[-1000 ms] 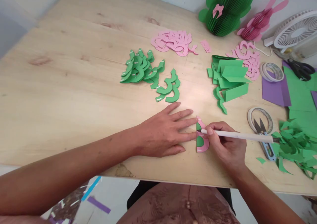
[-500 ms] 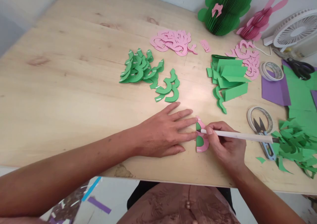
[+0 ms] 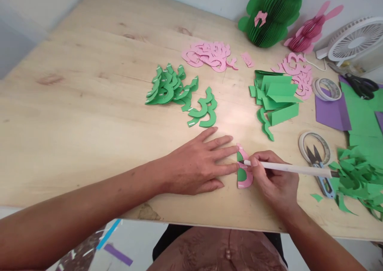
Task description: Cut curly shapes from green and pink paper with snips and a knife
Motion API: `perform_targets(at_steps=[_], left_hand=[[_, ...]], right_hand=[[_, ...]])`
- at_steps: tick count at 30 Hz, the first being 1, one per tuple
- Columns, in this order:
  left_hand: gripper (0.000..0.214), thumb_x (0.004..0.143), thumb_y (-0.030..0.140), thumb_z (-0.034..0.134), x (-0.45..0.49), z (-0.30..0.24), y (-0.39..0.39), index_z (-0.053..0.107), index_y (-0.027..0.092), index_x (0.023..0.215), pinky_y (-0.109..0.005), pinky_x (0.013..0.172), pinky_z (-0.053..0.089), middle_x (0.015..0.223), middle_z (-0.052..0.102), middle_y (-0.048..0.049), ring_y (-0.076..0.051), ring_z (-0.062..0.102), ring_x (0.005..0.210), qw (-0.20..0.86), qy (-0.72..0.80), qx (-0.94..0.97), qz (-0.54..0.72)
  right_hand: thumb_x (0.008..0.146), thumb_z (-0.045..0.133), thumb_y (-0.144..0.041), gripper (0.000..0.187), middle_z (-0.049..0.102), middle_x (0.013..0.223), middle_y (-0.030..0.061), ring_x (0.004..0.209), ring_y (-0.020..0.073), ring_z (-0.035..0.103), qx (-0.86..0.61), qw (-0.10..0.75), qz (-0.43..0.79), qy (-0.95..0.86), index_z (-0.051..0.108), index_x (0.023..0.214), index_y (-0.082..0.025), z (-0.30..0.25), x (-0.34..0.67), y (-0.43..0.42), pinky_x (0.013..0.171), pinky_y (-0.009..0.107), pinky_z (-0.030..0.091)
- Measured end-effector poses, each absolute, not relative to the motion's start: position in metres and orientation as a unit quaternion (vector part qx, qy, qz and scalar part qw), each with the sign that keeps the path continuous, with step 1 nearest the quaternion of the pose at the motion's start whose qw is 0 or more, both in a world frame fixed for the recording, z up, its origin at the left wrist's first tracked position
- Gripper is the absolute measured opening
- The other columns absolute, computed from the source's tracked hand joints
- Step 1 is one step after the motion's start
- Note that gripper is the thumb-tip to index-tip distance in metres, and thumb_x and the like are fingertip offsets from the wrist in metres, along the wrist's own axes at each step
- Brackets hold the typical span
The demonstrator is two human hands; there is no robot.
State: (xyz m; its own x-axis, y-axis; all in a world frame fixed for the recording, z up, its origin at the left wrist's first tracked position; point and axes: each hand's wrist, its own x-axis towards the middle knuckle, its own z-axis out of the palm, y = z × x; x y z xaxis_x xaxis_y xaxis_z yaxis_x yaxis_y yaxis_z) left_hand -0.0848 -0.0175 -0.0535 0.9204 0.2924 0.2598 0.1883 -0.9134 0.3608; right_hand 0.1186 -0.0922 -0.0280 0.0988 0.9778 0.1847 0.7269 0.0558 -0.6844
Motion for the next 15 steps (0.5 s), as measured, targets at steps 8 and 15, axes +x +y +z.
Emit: perform_targets(at_steps=[8,15], left_hand=[[0.040,0.088,0.036,0.055,-0.0845,-0.0540,-0.0176,0.055,0.026,0.126,-0.058,0.111,0.021,0.143,0.047,-0.0104,-0.032,0.037,0.134,0.166,0.120,0.967,0.152],[0.040,0.089,0.037,0.053,-0.0852,-0.0541,-0.0176,0.054,0.026,0.128,-0.059,0.111,0.020,0.143,0.046,-0.0104,-0.032,0.036,0.134,0.163,0.120,0.968,0.146]], right_hand=[[0.084,0.054,-0.023,0.018,0.054,0.048,-0.0047,0.037,0.0086,0.044,-0.665,0.331,0.174,-0.647,0.060,0.067,-0.020,-0.0279,0.1182,-0.0920,0.034,0.020,0.032],[0.084,0.054,-0.022,0.018,0.054,0.047,-0.0049,0.036,0.0089,0.045,-0.667,0.333,0.170,-0.644,0.059,0.067,-0.021,-0.0272,0.1182,-0.0921,0.033,0.021,0.032]])
